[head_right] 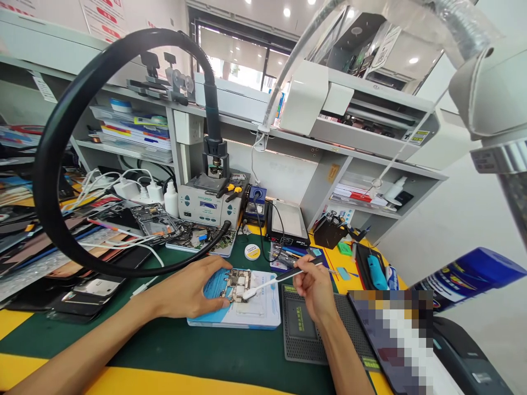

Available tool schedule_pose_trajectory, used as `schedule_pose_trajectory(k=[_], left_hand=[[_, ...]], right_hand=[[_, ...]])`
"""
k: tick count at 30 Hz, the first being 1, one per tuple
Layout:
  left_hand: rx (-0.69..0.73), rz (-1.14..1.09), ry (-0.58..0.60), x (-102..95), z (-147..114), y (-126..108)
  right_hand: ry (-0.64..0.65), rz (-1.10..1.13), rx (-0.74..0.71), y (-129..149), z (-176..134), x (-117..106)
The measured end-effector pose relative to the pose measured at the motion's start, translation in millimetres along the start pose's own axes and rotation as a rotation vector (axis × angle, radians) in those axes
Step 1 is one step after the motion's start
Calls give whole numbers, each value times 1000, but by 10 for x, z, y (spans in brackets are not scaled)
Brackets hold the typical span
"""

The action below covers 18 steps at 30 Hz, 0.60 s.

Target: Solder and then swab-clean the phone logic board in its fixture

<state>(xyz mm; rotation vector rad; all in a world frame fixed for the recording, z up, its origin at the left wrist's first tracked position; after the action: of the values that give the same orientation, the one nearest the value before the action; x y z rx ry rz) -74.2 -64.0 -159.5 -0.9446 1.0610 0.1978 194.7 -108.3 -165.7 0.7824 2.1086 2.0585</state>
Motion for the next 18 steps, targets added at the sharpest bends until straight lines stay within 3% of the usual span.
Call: schedule_pose_trajectory(k=[18], left_hand=[[-15, 9, 22, 4, 1, -6]], right_hand=[[8, -23, 8, -14, 8, 9]])
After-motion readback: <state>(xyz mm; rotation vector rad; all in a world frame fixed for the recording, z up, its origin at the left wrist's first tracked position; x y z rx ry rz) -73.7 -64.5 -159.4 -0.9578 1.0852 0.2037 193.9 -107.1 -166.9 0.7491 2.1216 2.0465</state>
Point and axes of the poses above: each hand's wrist, its own z-axis towards the middle knuckle, its own x-axis out of the palm, y = z × x, the point moved 7 cm from there along z, towards the middle knuckle, and after that the axes turned 6 degrees about -y, right-handed, at the moved point
